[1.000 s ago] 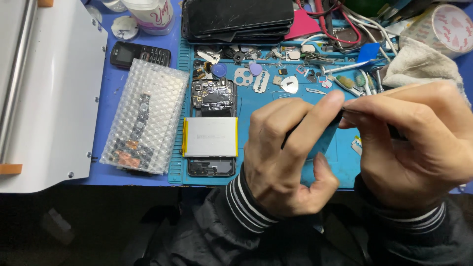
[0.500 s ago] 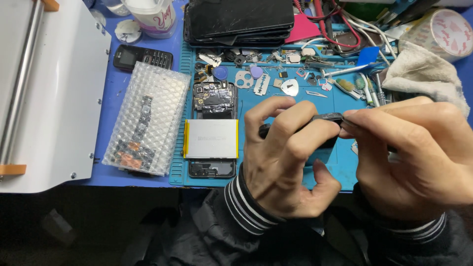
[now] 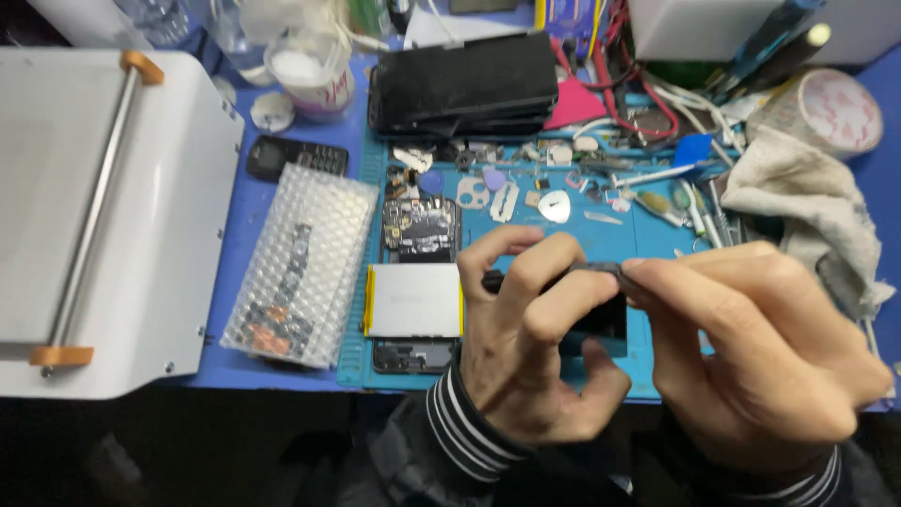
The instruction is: Disassembling a smartphone to remove a broken screen and inspect the internal frame.
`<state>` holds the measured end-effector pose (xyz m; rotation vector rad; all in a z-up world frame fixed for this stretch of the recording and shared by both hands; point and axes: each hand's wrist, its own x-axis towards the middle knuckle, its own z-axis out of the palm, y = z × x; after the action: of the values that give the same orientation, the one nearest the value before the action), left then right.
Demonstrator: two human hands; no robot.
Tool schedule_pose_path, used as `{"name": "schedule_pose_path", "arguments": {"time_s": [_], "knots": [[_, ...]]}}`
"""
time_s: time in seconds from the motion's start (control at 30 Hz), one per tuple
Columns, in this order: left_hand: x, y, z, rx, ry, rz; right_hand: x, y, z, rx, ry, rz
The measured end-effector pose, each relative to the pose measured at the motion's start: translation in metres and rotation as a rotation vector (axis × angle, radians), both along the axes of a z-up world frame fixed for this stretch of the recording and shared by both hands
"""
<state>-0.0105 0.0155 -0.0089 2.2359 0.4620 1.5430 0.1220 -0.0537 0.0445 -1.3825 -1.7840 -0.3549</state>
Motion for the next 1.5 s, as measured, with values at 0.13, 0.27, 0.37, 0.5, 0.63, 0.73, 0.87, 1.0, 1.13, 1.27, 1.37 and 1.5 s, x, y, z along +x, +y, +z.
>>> {"name": "schedule_pose_path", "arguments": {"time_s": [0.13, 0.27, 0.37, 0.5, 0.63, 0.73, 0.87, 1.0, 1.13, 1.27, 1.37, 1.5], "knots": [[0.0033, -0.0002, 0.0096, -0.008, -0.006, 0.01, -0.0047, 0.007, 0.0035, 0.038, 0.04, -0.033], [0.0048, -0.0004, 0.0095, -0.008, -0.039, 0.017, -0.0049, 0.0089, 0.0037, 0.051, 0.068, -0.042], [0.0047, -0.0029, 0.0087, -0.032, -0.04, 0.015, -0.005, 0.0072, 0.0022, 0.045, 0.062, -0.046], [0.0053, -0.0022, 0.0049, -0.004, -0.05, 0.032, -0.005, 0.006, 0.0023, 0.048, 0.064, -0.02], [0.0069, -0.0004, 0.0047, 0.008, -0.081, 0.034, -0.0067, 0.0053, 0.0034, 0.046, 0.049, -0.045], [0.0066, 0.0003, 0.0041, 0.022, -0.048, 0.027, -0.0062, 0.0055, 0.0021, 0.047, 0.048, -0.06], [0.0065, 0.0001, 0.006, 0.006, -0.05, 0.026, -0.0059, 0.0059, 0.0016, 0.046, 0.037, -0.068], [0.0078, 0.0, 0.0043, -0.01, -0.049, 0.018, -0.0067, 0.0062, 0.0015, 0.052, 0.039, -0.078], [0.008, -0.0001, 0.0066, -0.033, -0.054, 0.011, -0.0062, 0.005, 0.0008, 0.053, 0.036, -0.09], [0.0073, 0.0004, 0.0103, -0.036, -0.038, 0.006, -0.0051, 0.0046, -0.0007, 0.047, 0.021, -0.116], [0.007, 0.0017, 0.0081, -0.027, 0.0, 0.008, -0.0054, 0.0043, 0.0004, 0.046, 0.024, -0.126], [0.0079, 0.0015, 0.0062, -0.028, -0.043, 0.009, -0.0064, 0.0029, 0.0002, 0.04, 0.019, -0.121]]}}
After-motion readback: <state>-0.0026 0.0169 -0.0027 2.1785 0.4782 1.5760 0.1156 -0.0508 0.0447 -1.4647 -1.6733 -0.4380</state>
